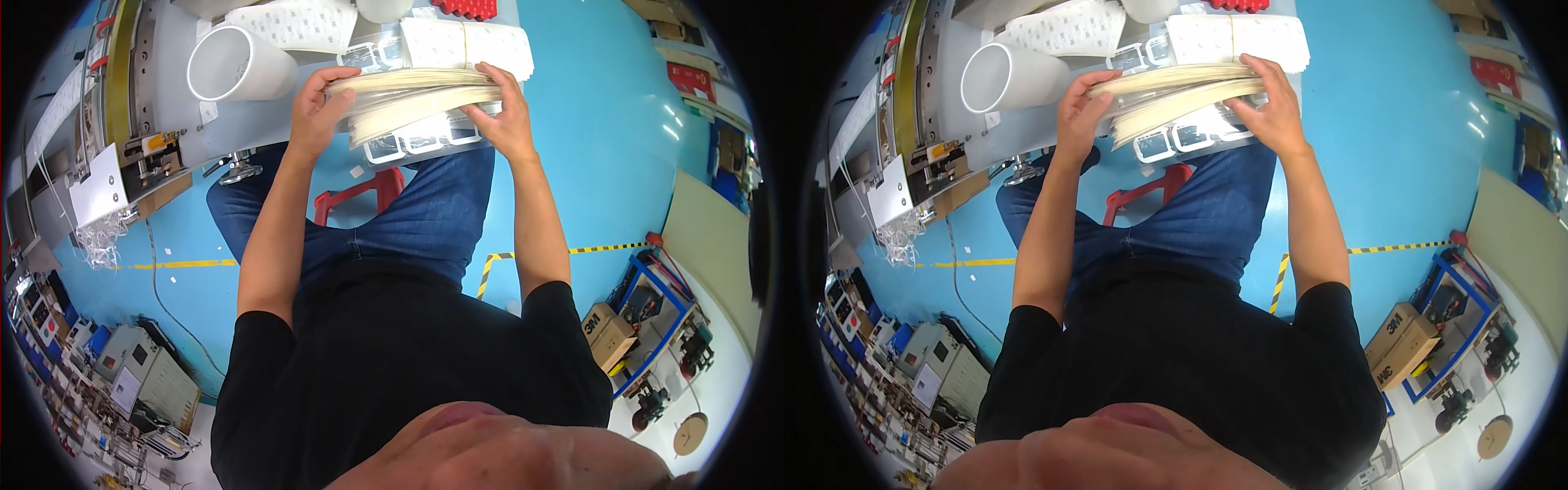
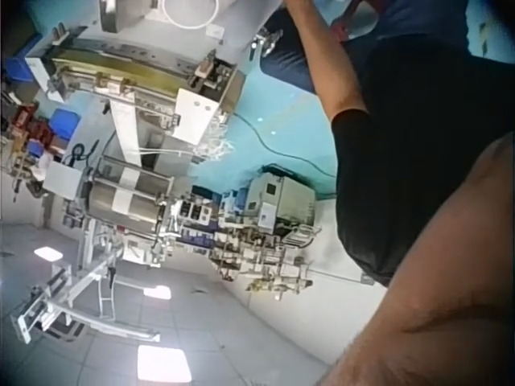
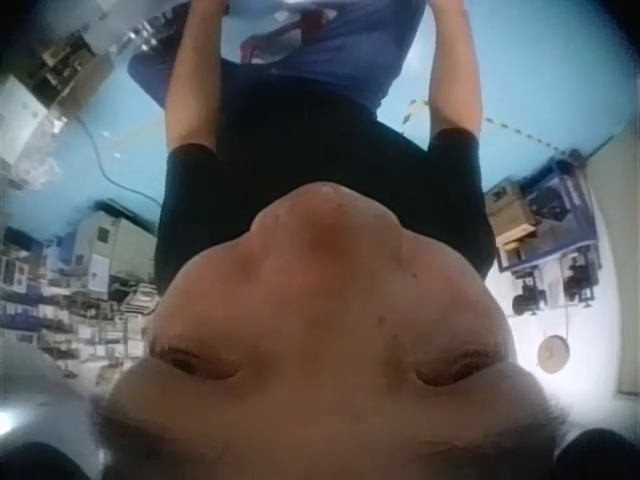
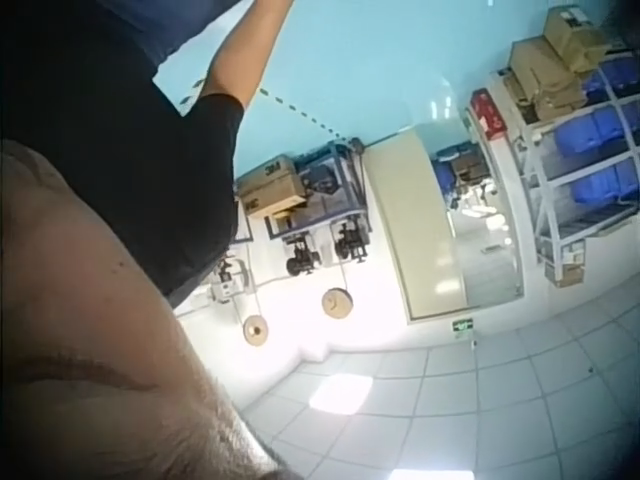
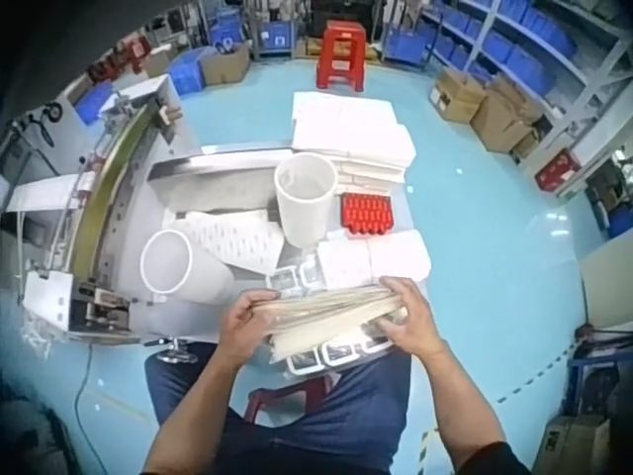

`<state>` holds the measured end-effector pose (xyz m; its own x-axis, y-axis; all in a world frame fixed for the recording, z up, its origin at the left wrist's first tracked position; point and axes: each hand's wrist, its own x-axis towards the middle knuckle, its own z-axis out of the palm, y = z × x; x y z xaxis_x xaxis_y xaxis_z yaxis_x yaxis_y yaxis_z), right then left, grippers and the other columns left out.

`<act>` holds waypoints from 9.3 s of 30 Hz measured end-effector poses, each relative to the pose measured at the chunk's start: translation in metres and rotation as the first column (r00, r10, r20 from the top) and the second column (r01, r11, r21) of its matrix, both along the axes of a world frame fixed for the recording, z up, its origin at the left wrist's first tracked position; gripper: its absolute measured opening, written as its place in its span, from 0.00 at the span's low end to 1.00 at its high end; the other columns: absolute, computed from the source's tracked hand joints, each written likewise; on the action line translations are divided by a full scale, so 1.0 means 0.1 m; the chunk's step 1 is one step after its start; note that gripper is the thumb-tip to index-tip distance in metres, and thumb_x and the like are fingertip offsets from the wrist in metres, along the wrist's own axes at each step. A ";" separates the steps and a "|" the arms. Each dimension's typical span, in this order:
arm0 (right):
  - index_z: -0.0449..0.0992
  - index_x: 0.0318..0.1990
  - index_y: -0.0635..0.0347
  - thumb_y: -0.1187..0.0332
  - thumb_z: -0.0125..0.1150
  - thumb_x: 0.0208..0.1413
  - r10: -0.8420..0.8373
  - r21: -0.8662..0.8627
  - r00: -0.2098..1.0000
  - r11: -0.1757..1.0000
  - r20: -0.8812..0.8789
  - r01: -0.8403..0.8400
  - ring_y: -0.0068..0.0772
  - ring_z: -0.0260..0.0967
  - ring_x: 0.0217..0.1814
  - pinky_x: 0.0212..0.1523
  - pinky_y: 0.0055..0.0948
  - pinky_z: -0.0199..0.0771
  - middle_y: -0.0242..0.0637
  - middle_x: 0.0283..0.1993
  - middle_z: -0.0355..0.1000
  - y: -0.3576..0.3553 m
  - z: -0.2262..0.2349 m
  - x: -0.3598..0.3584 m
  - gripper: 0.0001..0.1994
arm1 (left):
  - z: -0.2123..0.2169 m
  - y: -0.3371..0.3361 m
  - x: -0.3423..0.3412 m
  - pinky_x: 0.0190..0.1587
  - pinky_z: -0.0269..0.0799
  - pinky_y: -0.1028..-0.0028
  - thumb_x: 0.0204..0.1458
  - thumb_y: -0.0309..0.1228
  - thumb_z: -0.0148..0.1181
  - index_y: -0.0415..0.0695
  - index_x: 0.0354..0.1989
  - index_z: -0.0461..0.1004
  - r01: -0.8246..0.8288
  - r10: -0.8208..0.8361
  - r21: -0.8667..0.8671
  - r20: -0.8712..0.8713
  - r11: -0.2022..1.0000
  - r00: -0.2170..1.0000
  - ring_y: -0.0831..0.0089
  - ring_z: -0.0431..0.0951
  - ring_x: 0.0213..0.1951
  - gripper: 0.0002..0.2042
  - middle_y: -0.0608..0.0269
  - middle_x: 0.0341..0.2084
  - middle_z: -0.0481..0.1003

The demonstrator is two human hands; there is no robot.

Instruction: Operate an industrial sheet-cutting machine, organize processed sheets, and review technical drawings.

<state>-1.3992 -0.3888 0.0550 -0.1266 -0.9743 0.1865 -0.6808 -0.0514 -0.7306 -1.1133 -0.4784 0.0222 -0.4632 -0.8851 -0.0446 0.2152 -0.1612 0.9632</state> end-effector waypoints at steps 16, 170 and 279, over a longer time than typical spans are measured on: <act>0.69 0.54 0.57 0.74 0.69 0.38 -0.005 0.052 1.000 0.999 -0.021 0.006 0.37 0.65 0.56 0.57 0.32 0.64 0.39 0.52 0.67 -0.01 0.05 0.03 0.30 | 0.12 0.40 0.28 0.45 0.68 0.72 0.44 0.21 0.61 0.41 0.36 0.71 -0.106 0.326 -0.495 0.383 0.862 0.864 0.62 0.74 0.40 0.10 0.56 0.37 0.73; 0.47 0.66 0.57 0.82 0.64 0.37 -0.144 0.020 0.811 0.987 0.567 0.161 0.38 0.56 0.64 0.61 0.35 0.63 0.45 0.63 0.57 0.16 -0.40 0.15 0.45 | 0.07 0.18 -0.24 0.61 0.58 0.66 0.33 0.31 0.73 0.42 0.64 0.51 -0.007 0.009 -0.033 0.053 0.999 0.999 0.61 0.59 0.61 0.46 0.51 0.60 0.56; 0.70 0.28 0.61 0.71 0.63 0.48 -0.507 0.611 0.612 0.790 0.607 0.049 0.21 0.57 0.16 0.14 0.23 0.53 0.32 0.20 0.64 -1.78 -0.24 1.61 0.07 | -0.04 -0.04 -0.11 0.55 0.60 0.54 0.47 0.31 0.60 0.36 0.53 0.62 -0.235 0.473 -0.474 0.480 0.848 0.738 0.43 0.62 0.53 0.24 0.39 0.54 0.58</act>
<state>-1.2384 -0.5666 0.0310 -0.2722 -0.7697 -0.5774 0.1582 0.5562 -0.8159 -1.1242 -0.4828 0.0184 -0.1058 -0.9807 0.1642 -0.4118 0.1935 0.8905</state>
